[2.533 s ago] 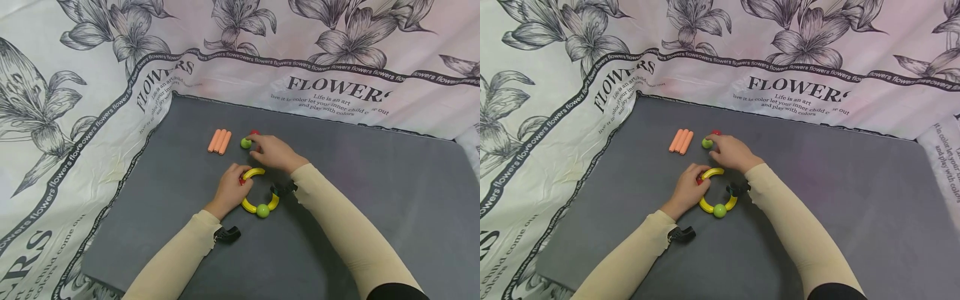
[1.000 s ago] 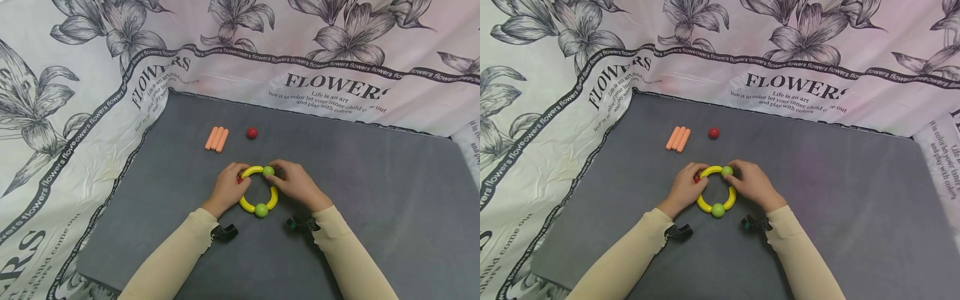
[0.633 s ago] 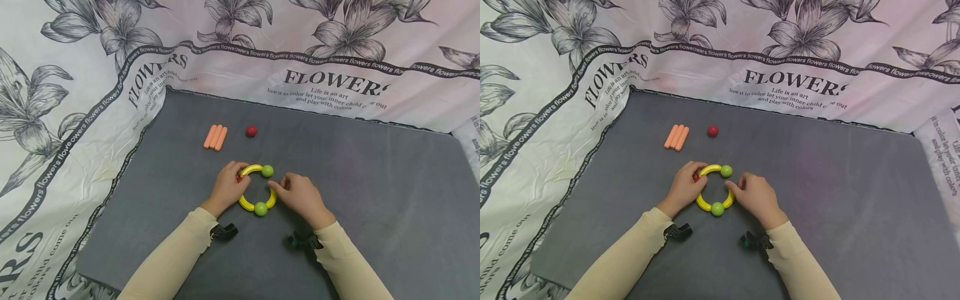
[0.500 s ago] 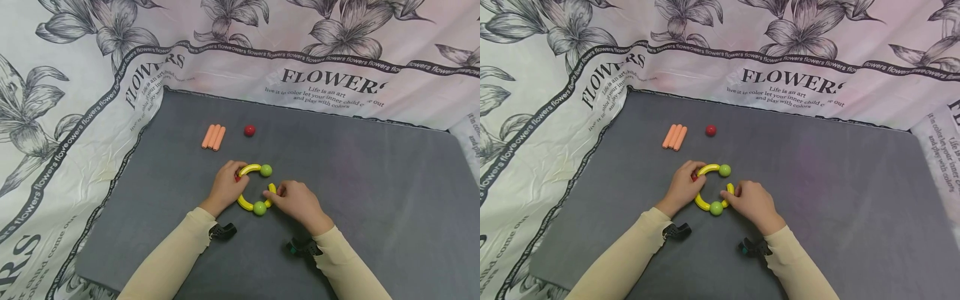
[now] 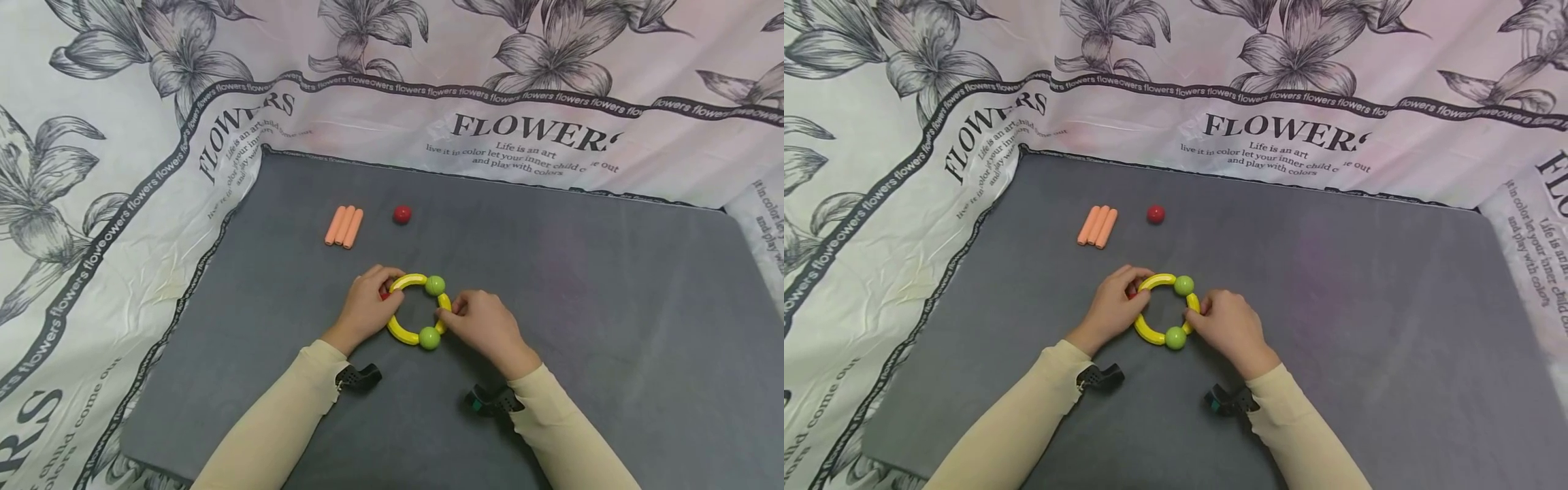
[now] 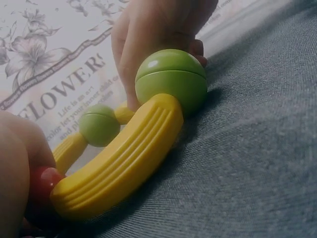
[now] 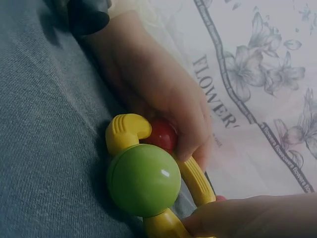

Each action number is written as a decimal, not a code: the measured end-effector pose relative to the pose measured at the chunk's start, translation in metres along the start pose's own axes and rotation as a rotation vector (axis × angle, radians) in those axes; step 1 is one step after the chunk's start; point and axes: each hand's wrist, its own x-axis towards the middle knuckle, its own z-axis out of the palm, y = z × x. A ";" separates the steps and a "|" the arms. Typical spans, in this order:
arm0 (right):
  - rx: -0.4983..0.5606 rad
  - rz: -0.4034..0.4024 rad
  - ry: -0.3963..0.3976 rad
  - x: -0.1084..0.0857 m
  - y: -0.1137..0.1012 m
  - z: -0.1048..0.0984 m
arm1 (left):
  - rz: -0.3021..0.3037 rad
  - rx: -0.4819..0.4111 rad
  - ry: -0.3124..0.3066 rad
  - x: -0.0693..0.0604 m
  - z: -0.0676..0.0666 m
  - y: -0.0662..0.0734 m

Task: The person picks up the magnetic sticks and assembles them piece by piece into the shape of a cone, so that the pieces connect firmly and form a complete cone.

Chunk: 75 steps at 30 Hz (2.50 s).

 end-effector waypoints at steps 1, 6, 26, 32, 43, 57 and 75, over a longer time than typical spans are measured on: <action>0.000 -0.002 0.001 0.000 0.000 0.000 | 0.008 0.006 -0.001 0.000 0.000 0.000; -0.001 -0.016 0.010 0.001 0.003 -0.002 | 0.050 0.045 -0.029 0.000 0.000 -0.001; 0.025 -0.020 0.075 -0.009 0.029 -0.002 | 0.032 0.003 0.025 -0.004 -0.006 -0.003; 0.002 -0.050 0.099 -0.008 0.031 -0.003 | -0.154 0.058 -0.250 0.022 -0.025 0.011; -0.040 -0.040 0.112 -0.005 0.034 0.001 | -0.047 0.531 0.167 0.083 -0.067 -0.002; -0.040 -0.068 0.122 -0.003 0.037 0.003 | 0.040 0.732 0.040 0.082 -0.053 -0.008; 0.000 -0.105 0.132 -0.002 0.038 0.001 | 0.192 -0.214 -0.348 0.058 -0.026 0.052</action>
